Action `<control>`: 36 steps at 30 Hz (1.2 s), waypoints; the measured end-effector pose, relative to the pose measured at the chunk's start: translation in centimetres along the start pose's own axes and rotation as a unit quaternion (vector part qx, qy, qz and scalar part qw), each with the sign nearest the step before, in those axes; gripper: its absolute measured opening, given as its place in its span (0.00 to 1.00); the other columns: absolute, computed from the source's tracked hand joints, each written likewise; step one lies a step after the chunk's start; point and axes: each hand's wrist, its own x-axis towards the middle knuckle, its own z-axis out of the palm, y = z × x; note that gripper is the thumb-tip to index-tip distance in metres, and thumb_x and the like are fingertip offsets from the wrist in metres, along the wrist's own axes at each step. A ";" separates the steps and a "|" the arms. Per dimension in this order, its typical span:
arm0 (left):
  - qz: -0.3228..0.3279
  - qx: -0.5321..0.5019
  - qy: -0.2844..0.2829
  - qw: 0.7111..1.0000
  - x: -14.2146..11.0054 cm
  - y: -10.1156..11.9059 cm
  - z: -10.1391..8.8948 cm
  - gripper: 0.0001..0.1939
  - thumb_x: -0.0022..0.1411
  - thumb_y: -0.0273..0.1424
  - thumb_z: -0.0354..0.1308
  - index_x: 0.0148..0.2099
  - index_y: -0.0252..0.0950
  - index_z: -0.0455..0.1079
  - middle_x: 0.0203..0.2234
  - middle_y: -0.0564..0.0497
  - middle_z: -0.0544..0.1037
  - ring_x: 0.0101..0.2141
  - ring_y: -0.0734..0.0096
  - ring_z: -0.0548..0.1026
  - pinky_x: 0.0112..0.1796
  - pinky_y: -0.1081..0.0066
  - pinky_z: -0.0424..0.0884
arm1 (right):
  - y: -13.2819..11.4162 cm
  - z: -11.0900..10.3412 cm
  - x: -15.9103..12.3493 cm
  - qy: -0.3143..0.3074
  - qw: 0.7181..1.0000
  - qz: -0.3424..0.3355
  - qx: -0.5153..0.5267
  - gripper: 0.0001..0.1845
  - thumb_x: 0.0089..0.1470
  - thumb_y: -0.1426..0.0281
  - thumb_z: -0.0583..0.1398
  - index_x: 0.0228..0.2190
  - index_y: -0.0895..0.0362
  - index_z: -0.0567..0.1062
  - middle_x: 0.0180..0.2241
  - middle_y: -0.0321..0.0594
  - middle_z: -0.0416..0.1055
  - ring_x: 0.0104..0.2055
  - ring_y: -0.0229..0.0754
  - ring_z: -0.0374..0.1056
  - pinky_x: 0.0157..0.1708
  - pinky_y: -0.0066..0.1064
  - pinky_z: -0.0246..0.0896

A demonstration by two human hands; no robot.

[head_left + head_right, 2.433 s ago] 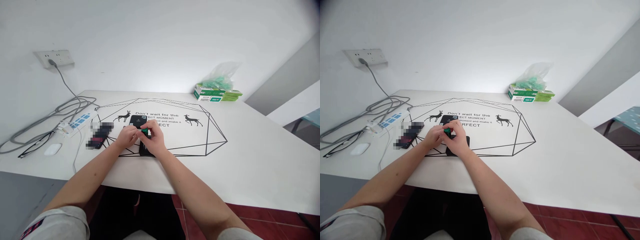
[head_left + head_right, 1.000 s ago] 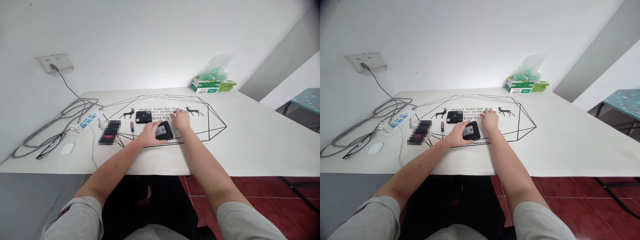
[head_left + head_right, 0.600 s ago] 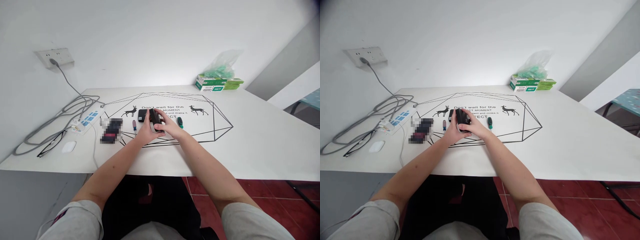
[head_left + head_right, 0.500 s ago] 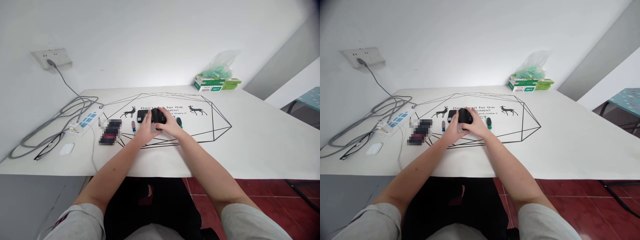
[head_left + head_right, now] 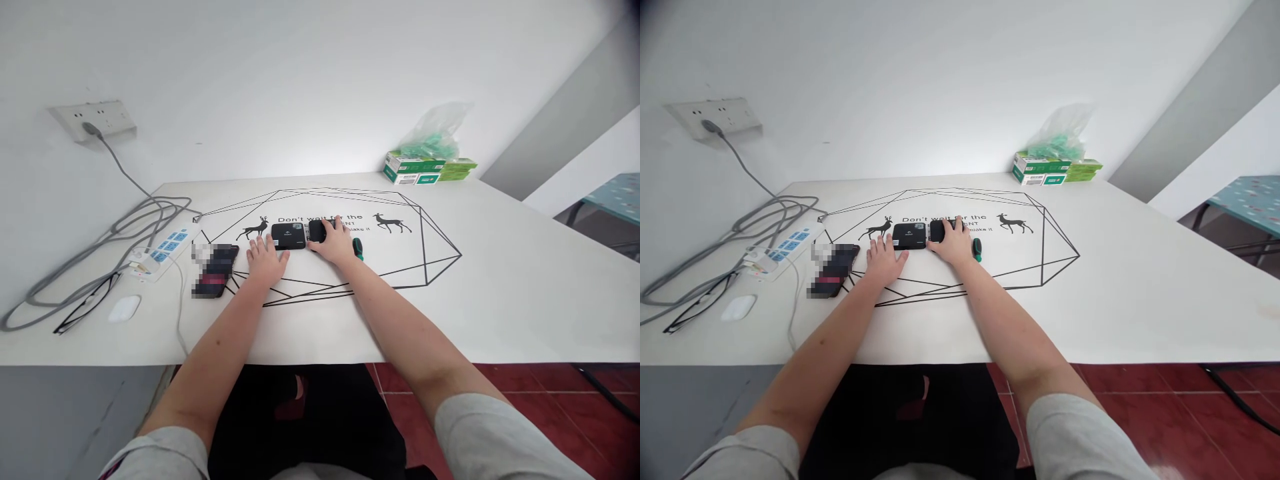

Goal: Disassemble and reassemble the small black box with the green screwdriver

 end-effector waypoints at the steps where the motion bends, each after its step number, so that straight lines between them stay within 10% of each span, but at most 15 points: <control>1: 0.010 0.004 -0.003 1.000 0.3 -0.2 -0.3 0.46 0.76 0.54 0.49 0.82 0.29 0.49 0.80 0.26 0.51 0.79 0.27 0.46 0.74 0.32 0.45 | 0.1 0.2 0.1 0.014 1.000 0.000 0.010 0.52 0.57 0.46 0.69 0.74 0.58 0.64 0.81 0.62 0.45 0.78 0.77 0.50 0.74 0.60 0.52; 5: 0.024 0.037 -0.003 0.999 0.4 -0.1 -1.7 0.42 0.78 0.52 0.46 0.81 0.30 0.53 0.80 0.27 0.51 0.79 0.27 0.45 0.73 0.28 0.42 | 0.5 0.5 0.3 0.017 0.999 -0.024 0.026 0.37 0.67 0.49 0.62 0.63 0.64 0.75 0.75 0.65 0.59 0.76 0.63 0.58 0.74 0.50 0.55; 10: 0.142 0.085 -0.029 0.986 0.3 3.0 -3.9 0.42 0.76 0.50 0.51 0.80 0.30 0.55 0.80 0.30 0.53 0.78 0.34 0.50 0.75 0.41 0.48 | 0.1 0.8 -0.6 0.013 1.000 -0.003 -0.001 0.34 0.69 0.48 0.59 0.64 0.58 0.78 0.76 0.60 0.59 0.80 0.72 0.49 0.76 0.65 0.44; 16: 0.170 0.166 -0.202 0.950 6.0 4.8 -4.7 0.70 0.54 0.68 0.66 0.85 0.42 0.40 0.83 0.36 0.34 0.79 0.23 0.33 0.74 0.33 0.38 | 0.1 0.9 -0.9 -0.015 1.000 -0.009 -0.025 0.34 0.74 0.51 0.54 0.71 0.53 0.71 0.79 0.55 0.55 0.82 0.67 0.46 0.77 0.56 0.47; 21: 0.178 0.088 -0.187 0.962 8.3 3.4 -3.1 0.64 0.56 0.69 0.62 0.83 0.43 0.48 0.79 0.34 0.53 0.77 0.30 0.49 0.71 0.38 0.54 | 0.6 0.9 -0.5 -0.019 0.999 -0.024 -0.024 0.35 0.74 0.49 0.54 0.72 0.54 0.70 0.79 0.56 0.55 0.82 0.68 0.46 0.78 0.55 0.46; 31: 0.149 -0.079 -0.148 0.974 0.7 4.4 -5.4 0.67 0.54 0.58 0.72 0.85 0.52 0.39 0.73 0.35 0.60 0.73 0.28 0.58 0.68 0.28 0.54 | -0.3 -0.7 -1.4 -0.037 0.998 -0.033 -0.045 0.33 0.77 0.56 0.48 0.72 0.58 0.69 0.79 0.59 0.54 0.82 0.69 0.46 0.77 0.60 0.45; 36: 0.162 -0.390 -0.158 0.893 -2.9 3.5 -5.4 0.74 0.50 0.48 0.79 0.84 0.56 0.34 0.76 0.37 0.52 0.73 0.37 0.59 0.64 0.43 0.70 | 0.9 -5.6 -1.9 0.045 0.993 0.064 -0.085 0.34 0.72 0.51 0.54 0.65 0.62 0.72 0.70 0.66 0.64 0.74 0.70 0.60 0.68 0.60 0.62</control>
